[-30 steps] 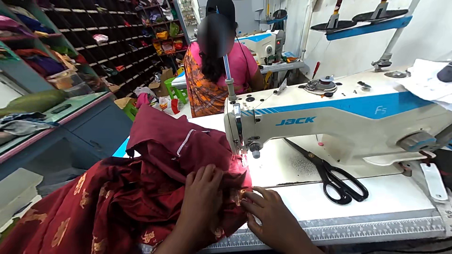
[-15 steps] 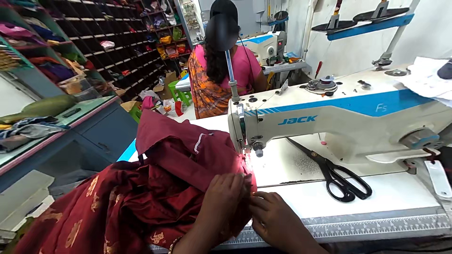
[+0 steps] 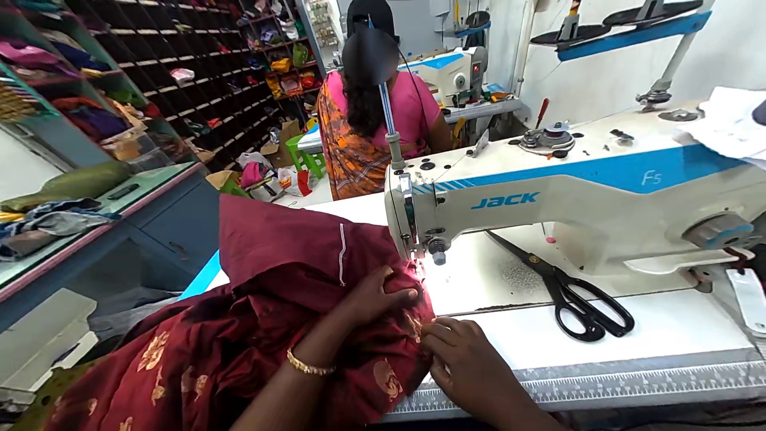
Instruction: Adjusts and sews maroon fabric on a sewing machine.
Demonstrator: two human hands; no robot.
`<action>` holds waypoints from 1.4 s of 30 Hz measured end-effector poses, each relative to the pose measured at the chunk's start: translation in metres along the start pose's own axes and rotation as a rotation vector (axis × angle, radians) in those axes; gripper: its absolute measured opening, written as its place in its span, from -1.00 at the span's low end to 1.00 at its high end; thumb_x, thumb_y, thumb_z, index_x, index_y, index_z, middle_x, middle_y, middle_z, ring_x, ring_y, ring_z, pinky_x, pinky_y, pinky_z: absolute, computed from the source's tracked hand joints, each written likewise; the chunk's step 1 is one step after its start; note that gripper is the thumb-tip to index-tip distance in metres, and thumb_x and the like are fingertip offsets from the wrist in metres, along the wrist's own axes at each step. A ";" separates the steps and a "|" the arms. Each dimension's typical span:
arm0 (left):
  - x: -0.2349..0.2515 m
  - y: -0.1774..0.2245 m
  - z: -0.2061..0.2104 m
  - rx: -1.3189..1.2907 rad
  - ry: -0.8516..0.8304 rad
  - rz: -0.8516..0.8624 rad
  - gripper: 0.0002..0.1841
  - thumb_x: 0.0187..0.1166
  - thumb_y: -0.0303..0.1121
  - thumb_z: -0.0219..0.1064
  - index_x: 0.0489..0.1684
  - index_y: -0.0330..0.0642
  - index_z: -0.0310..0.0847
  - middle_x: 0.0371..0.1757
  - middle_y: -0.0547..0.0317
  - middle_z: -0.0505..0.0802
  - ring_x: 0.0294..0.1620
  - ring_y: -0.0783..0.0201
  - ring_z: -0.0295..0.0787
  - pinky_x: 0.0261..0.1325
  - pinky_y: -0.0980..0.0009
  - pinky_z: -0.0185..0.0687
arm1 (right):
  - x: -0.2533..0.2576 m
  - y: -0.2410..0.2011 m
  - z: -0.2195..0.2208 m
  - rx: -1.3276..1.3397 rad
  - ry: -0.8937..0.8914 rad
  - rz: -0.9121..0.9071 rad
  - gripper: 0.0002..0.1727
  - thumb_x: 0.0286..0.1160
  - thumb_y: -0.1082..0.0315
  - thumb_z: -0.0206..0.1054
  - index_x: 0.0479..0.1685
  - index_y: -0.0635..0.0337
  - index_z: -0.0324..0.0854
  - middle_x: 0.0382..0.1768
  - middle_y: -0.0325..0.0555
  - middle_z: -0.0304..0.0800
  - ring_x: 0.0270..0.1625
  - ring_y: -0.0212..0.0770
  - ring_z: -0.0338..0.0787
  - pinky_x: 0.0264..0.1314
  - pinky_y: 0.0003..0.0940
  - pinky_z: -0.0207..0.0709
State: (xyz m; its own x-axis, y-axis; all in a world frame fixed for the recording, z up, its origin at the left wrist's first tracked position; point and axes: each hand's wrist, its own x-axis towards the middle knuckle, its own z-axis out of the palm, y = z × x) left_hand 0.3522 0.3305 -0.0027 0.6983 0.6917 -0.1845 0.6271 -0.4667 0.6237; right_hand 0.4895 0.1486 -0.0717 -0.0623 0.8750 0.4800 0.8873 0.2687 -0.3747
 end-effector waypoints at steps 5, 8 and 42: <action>0.024 -0.011 -0.020 0.137 -0.074 0.241 -0.33 0.22 -0.46 0.72 0.37 -0.42 0.54 0.28 -0.20 0.77 0.31 0.03 0.73 0.46 0.09 0.57 | 0.006 -0.003 -0.004 0.046 -0.097 0.055 -0.74 0.53 0.38 0.15 -0.08 0.11 0.79 0.31 -0.26 0.82 0.46 -0.11 0.72 0.38 0.09 0.53; 0.008 0.012 -0.010 0.382 -0.004 0.319 -0.60 0.33 -0.57 0.59 0.17 -0.36 0.72 0.21 -0.17 0.80 0.29 -0.07 0.74 0.44 -0.02 0.60 | 0.005 -0.002 -0.007 0.051 -0.107 0.036 -0.74 0.55 0.40 0.15 -0.08 0.14 0.78 0.31 -0.21 0.83 0.47 -0.08 0.71 0.41 0.10 0.52; -0.056 0.061 0.052 0.629 -0.073 -0.011 -0.65 0.81 -0.47 0.02 0.41 -0.10 0.63 0.54 0.17 0.70 0.38 -0.04 0.71 0.22 0.06 0.68 | -0.010 0.006 0.009 -0.057 0.195 -0.113 -0.78 0.42 0.41 0.18 -0.36 0.03 0.77 -0.01 -0.26 0.93 0.14 -0.16 0.87 0.12 -0.22 0.72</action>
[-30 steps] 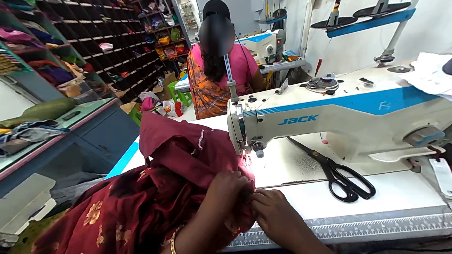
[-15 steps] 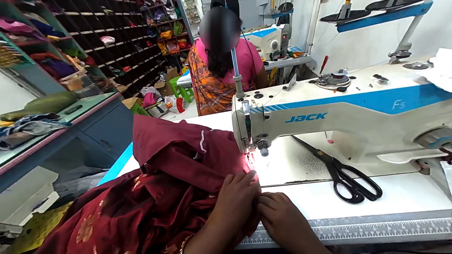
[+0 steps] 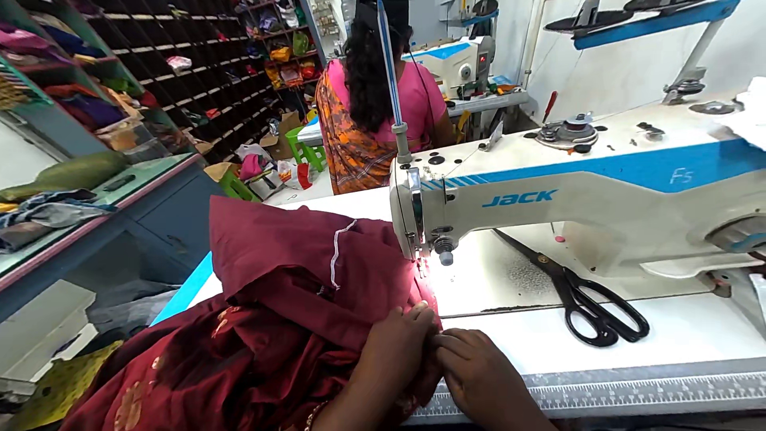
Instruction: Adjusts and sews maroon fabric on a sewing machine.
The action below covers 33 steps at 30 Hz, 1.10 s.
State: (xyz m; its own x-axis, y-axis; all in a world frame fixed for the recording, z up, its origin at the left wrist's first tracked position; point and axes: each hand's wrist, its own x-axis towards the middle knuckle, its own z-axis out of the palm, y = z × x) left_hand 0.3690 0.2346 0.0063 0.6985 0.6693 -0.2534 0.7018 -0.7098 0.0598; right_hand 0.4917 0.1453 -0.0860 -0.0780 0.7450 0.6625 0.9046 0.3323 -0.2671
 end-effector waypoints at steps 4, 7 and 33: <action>-0.002 0.005 -0.002 0.027 -0.040 0.022 -0.61 0.76 -0.53 0.04 0.47 -0.07 0.57 0.63 0.18 0.63 0.37 -0.08 0.69 0.14 0.07 0.68 | 0.001 -0.001 0.000 -0.018 -0.011 -0.016 -0.79 0.44 0.39 0.18 -0.33 0.00 0.76 -0.05 -0.28 0.93 0.14 -0.16 0.87 0.10 -0.22 0.71; -0.002 0.006 -0.003 0.034 -0.053 0.013 -0.59 0.76 -0.54 0.05 0.50 -0.06 0.56 0.66 0.22 0.60 0.37 -0.05 0.70 0.16 0.09 0.67 | 0.001 0.000 0.000 -0.016 -0.016 -0.024 -0.76 0.49 0.39 0.16 -0.26 -0.02 0.78 -0.01 -0.31 0.93 0.17 -0.18 0.86 0.12 -0.21 0.71; 0.014 -0.017 0.019 0.030 0.292 0.182 -0.70 0.68 -0.50 0.19 0.14 -0.14 0.85 0.23 0.12 0.90 0.28 0.05 0.80 0.34 0.14 0.65 | 0.012 -0.007 -0.009 0.003 -0.227 0.157 -0.63 0.40 0.41 0.19 0.09 0.11 0.84 0.31 -0.18 0.85 0.45 0.03 0.74 0.30 0.10 0.61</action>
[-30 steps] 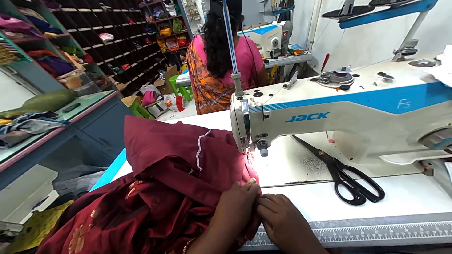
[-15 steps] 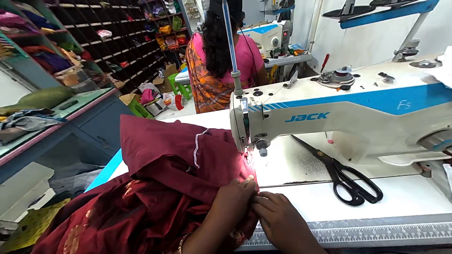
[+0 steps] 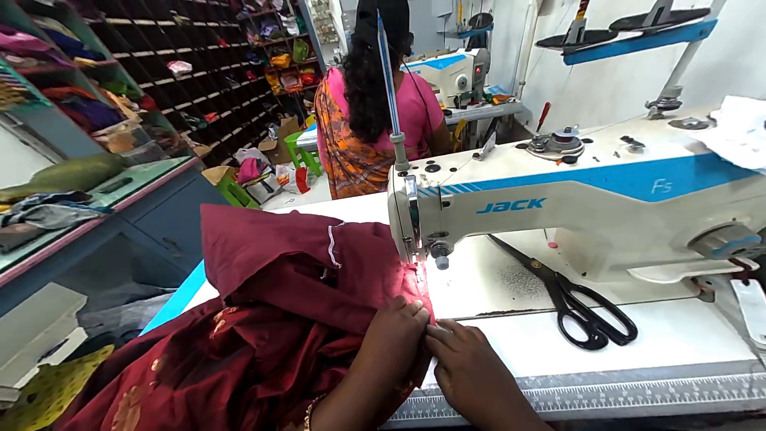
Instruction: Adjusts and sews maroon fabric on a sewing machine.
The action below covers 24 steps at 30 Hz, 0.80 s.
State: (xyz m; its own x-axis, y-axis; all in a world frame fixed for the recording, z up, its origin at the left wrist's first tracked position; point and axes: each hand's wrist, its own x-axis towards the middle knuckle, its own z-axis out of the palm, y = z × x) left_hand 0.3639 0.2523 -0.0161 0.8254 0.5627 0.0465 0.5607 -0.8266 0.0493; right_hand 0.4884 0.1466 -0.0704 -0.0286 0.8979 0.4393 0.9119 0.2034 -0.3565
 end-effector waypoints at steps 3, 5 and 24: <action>0.000 0.001 0.011 0.034 0.214 0.073 -0.80 0.55 -0.53 0.33 -0.07 -0.15 0.90 -0.01 0.13 0.94 0.05 0.08 0.87 0.13 0.16 0.75 | -0.001 0.000 -0.001 -0.003 0.003 -0.008 -0.66 0.41 0.40 0.19 0.03 0.12 0.84 0.27 -0.17 0.87 0.44 0.04 0.74 0.28 0.10 0.61; 0.001 0.004 0.011 0.044 0.237 0.077 -0.82 0.53 -0.53 0.35 -0.14 -0.16 0.90 -0.11 0.12 0.94 -0.03 0.09 0.86 0.08 0.19 0.74 | -0.001 0.000 0.000 -0.013 0.012 -0.014 -0.67 0.40 0.38 0.18 0.00 0.10 0.84 0.25 -0.19 0.88 0.44 0.02 0.75 0.26 0.08 0.63; -0.007 -0.005 0.001 -0.323 0.146 -0.191 -0.67 0.79 -0.35 0.12 0.20 -0.20 0.82 0.30 0.04 0.85 0.39 0.10 0.76 0.51 0.13 0.57 | -0.003 0.003 0.006 -0.005 0.097 -0.025 -0.63 0.36 0.39 0.20 0.05 0.07 0.85 0.28 -0.24 0.86 0.38 -0.04 0.79 0.24 0.03 0.67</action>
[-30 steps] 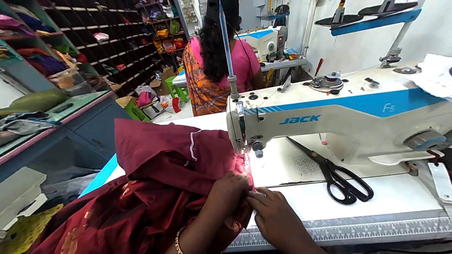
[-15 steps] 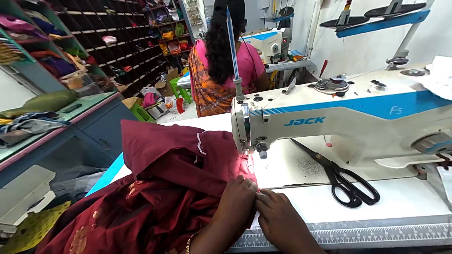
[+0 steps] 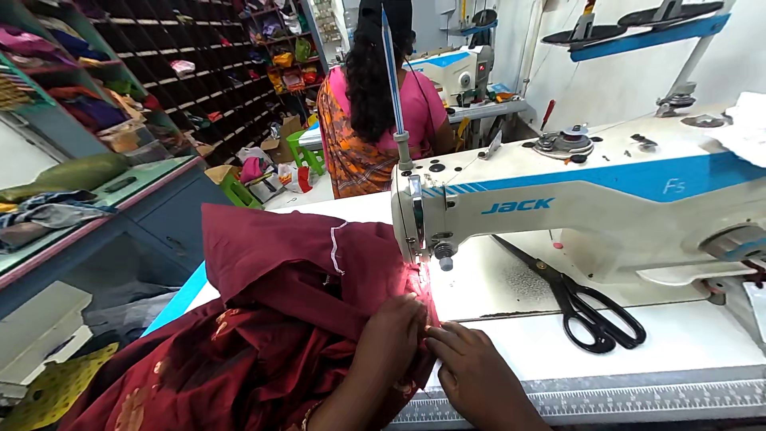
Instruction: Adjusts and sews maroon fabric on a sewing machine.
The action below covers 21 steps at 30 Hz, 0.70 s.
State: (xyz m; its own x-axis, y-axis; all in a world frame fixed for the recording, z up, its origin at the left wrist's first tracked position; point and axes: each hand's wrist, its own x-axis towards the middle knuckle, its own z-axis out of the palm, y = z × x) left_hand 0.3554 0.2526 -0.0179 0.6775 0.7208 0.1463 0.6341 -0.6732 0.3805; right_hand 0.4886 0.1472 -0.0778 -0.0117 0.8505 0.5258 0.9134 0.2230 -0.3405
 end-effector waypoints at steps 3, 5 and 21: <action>-0.010 0.000 0.018 0.223 0.145 0.239 -0.72 0.59 -0.48 0.30 0.13 -0.13 0.88 0.22 0.03 0.91 0.19 -0.01 0.88 0.25 0.01 0.74 | 0.000 -0.001 0.000 -0.007 0.000 0.004 -0.66 0.35 0.38 0.23 0.01 0.10 0.86 0.21 -0.18 0.89 0.37 0.00 0.80 0.24 0.04 0.66; -0.012 0.001 0.022 0.278 0.180 0.260 -0.73 0.54 -0.48 0.33 0.06 -0.09 0.91 0.10 0.14 0.95 0.10 0.07 0.90 0.17 0.09 0.75 | 0.000 -0.001 0.000 -0.018 0.006 0.001 -0.67 0.36 0.37 0.22 -0.02 0.09 0.87 0.19 -0.19 0.90 0.36 -0.01 0.80 0.24 0.02 0.67; 0.000 0.007 0.012 0.155 -0.063 0.144 -0.70 0.73 -0.44 0.14 0.04 -0.05 0.88 0.27 0.18 0.89 0.37 0.15 0.78 0.43 0.00 0.50 | -0.001 0.001 0.003 -0.019 0.057 -0.021 -0.67 0.33 0.36 0.21 -0.08 0.06 0.89 0.15 -0.20 0.92 0.31 -0.01 0.83 0.18 0.02 0.69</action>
State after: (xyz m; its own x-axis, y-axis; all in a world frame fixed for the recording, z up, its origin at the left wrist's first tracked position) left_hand 0.3641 0.2462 -0.0261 0.7843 0.6068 0.1294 0.5753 -0.7894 0.2143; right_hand 0.4882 0.1482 -0.0812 -0.0076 0.8170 0.5766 0.9207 0.2307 -0.3147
